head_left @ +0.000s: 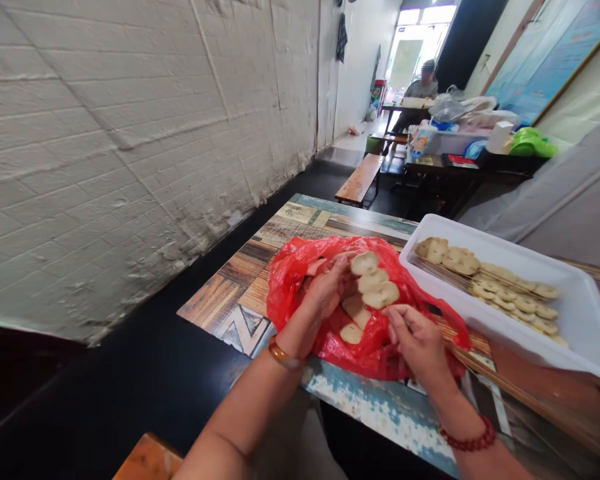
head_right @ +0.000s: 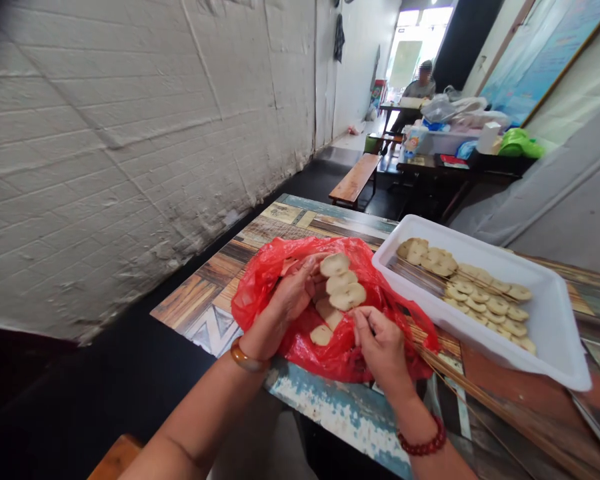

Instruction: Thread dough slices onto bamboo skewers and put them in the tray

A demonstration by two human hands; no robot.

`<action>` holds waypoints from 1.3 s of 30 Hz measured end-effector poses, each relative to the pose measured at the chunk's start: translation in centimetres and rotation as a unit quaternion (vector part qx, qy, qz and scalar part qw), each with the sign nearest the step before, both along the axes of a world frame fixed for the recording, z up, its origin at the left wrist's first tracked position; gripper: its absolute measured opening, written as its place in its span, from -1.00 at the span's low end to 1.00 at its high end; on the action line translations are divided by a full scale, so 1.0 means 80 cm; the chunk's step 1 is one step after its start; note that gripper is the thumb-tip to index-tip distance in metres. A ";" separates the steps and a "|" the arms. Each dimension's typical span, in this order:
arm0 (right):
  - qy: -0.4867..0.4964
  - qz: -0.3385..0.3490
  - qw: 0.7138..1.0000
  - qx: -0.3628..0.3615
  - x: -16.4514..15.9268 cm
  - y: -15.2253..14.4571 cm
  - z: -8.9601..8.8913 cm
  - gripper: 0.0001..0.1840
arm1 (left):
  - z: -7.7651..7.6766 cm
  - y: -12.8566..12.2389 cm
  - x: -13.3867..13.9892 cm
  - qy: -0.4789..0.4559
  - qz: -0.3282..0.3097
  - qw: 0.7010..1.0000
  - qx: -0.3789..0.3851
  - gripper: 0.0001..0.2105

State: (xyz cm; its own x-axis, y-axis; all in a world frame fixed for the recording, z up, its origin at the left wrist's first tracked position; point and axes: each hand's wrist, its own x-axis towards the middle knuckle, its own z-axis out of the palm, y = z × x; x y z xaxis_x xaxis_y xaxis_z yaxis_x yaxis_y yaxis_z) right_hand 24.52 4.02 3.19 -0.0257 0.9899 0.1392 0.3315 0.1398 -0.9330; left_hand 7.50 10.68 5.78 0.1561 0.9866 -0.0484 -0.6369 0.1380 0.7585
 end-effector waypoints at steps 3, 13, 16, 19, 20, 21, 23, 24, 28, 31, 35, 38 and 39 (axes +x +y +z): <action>0.085 -0.052 0.995 0.007 0.012 0.005 0.004 -0.66 | 0.005 -0.005 -0.004 -0.002 -0.007 1.000 0.020 -0.61; 0.122 -0.037 0.991 0.048 0.021 0.006 0.017 -0.66 | -0.007 -0.070 -0.051 0.233 0.117 0.965 0.043 -0.66; 0.110 -0.027 0.992 0.049 0.023 0.004 0.018 -0.62 | -0.025 -0.086 -0.045 0.394 0.109 0.907 0.096 -0.77; 0.092 -0.013 0.994 0.052 0.025 0.003 0.018 -0.59 | -0.031 -0.091 -0.034 0.562 0.082 0.801 0.191 -0.82; 0.086 -0.009 0.995 0.053 0.026 0.004 0.018 -0.59 | -0.030 -0.091 -0.030 0.609 0.067 0.760 0.217 -0.82; 0.080 -0.006 0.995 0.055 0.026 0.004 0.018 -0.60 | -0.029 -0.090 -0.027 0.651 0.051 0.720 0.235 -0.82; 0.071 -0.002 0.996 0.059 0.027 0.005 0.017 -0.62 | -0.024 -0.088 -0.021 0.717 0.023 0.650 0.252 -0.82; 0.068 0.000 0.996 0.061 0.028 0.006 0.017 -0.62 | -0.022 -0.087 -0.018 0.743 0.015 0.619 0.254 -0.81; 0.055 0.004 0.996 0.069 0.028 0.006 0.015 -0.62 | -0.018 -0.085 0.000 0.822 0.012 0.513 0.248 -0.81; 0.050 0.005 0.996 0.072 0.027 0.007 0.014 -0.62 | -0.021 -0.084 0.011 0.851 0.027 0.475 0.224 -0.80; 0.053 0.003 0.996 0.072 0.027 0.010 0.012 -0.60 | -0.031 -0.082 0.013 0.840 0.059 0.491 0.223 -0.85; 0.063 0.001 0.996 0.070 0.027 0.011 0.011 -0.59 | -0.038 -0.079 0.010 0.815 0.078 0.532 0.216 -0.88; 0.066 -0.001 0.995 0.068 0.027 0.012 0.011 -0.59 | -0.039 -0.078 0.010 0.808 0.079 0.544 0.212 -0.89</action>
State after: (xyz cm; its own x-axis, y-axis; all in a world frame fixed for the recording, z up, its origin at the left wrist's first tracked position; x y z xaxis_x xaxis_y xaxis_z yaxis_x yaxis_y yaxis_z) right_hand 26.71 4.95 4.05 0.0040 0.9615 0.2746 0.2071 0.2678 -0.9409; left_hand 8.32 4.43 2.64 0.1583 0.9575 0.2411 0.9301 -0.2265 0.2891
